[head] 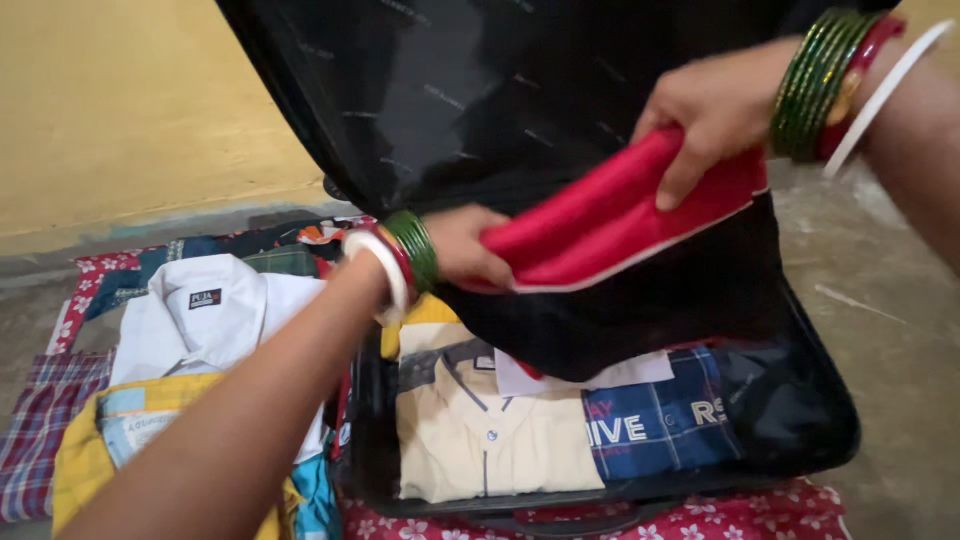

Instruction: The person packs various items of clothing, including folded shirts, shorts, and a leopard-print garment, into a black suitcase on the floor.

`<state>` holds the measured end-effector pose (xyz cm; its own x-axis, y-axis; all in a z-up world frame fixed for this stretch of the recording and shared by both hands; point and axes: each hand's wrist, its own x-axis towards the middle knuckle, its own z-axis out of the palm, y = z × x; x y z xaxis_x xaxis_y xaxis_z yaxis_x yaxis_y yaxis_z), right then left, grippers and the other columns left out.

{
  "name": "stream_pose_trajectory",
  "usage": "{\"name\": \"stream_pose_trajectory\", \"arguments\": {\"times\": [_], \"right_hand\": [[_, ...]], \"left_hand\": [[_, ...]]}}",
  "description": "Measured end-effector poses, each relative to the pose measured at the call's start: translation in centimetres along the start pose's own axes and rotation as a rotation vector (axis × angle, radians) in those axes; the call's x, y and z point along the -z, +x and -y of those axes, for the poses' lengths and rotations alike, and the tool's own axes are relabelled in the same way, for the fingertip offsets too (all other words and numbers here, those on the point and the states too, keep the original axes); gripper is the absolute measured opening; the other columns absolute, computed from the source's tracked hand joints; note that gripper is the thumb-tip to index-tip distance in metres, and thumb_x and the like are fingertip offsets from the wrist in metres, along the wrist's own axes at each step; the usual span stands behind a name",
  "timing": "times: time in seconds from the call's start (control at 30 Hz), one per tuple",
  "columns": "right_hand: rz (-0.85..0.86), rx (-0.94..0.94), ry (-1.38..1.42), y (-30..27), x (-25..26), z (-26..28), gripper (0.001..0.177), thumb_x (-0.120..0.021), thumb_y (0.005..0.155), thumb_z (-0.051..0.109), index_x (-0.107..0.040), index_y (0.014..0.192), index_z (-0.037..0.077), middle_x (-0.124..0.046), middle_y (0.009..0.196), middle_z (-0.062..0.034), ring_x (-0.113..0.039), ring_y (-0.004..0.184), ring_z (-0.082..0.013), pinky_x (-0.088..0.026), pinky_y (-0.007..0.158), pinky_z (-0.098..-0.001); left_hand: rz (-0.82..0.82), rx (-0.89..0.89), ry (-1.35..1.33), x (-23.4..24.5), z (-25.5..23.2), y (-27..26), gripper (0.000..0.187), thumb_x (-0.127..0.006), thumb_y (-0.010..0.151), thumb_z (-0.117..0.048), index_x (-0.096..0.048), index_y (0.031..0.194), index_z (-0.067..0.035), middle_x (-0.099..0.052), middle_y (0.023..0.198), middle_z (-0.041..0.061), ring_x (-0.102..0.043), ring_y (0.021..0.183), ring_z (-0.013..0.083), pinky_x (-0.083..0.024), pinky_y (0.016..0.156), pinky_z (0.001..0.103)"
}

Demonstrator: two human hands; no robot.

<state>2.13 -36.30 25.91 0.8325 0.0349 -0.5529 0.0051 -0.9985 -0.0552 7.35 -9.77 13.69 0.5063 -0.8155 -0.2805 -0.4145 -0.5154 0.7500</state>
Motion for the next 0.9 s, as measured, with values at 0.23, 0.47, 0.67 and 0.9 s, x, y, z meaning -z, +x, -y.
{"name": "stream_pose_trajectory", "arguments": {"times": [0.23, 0.47, 0.67, 0.9], "right_hand": [[-0.429, 0.078, -0.079, -0.2, 2.3, 2.8, 0.043, -0.085, 0.081, 0.019, -0.070, 0.119, 0.006, -0.079, 0.086, -0.0158, -0.077, 0.073, -0.0264, -0.060, 0.065, -0.0377], [-0.432, 0.241, -0.372, 1.7, -4.8, 4.0, 0.053, -0.072, 0.069, 0.002, -0.071, 0.119, 0.020, -0.076, 0.093, -0.0153, -0.074, 0.091, -0.0343, -0.057, 0.083, -0.0462], [-0.072, 0.418, -0.504, 5.3, -18.6, 4.8, 0.027, -0.075, 0.080, 0.022, -0.071, 0.105, 0.015, -0.074, 0.094, -0.0127, -0.073, 0.093, -0.0331, -0.059, 0.079, -0.0481], [0.089, 0.485, -0.439, 6.3, -27.4, 5.6, 0.020, -0.071, 0.085, 0.009, -0.071, 0.105, 0.011, -0.072, 0.097, -0.0182, -0.071, 0.096, -0.0403, -0.059, 0.077, -0.0513]], "left_hand": [[-0.327, -0.107, 0.300, 8.0, -2.7, -3.8, 0.042, -0.078, 0.073, -0.014, -0.071, 0.114, -0.005, -0.077, 0.091, 0.010, -0.074, 0.085, 0.0232, -0.058, 0.082, 0.034], [-0.805, -0.419, 1.060, 1.0, 0.6, -4.8, 0.045, -0.071, 0.065, -0.006, -0.063, 0.109, -0.008, -0.065, 0.101, 0.010, -0.062, 0.096, 0.0298, -0.047, 0.080, 0.044], [-0.179, -0.306, 0.976, -9.8, 6.2, -6.2, 0.049, -0.068, 0.068, -0.008, -0.059, 0.116, -0.009, -0.060, 0.111, 0.010, -0.057, 0.106, 0.0276, -0.045, 0.088, 0.042], [-0.003, -0.340, 0.869, -14.9, 7.1, -8.3, 0.052, -0.069, 0.076, -0.022, -0.059, 0.124, -0.006, -0.059, 0.117, 0.013, -0.056, 0.111, 0.0280, -0.043, 0.097, 0.042]]}}
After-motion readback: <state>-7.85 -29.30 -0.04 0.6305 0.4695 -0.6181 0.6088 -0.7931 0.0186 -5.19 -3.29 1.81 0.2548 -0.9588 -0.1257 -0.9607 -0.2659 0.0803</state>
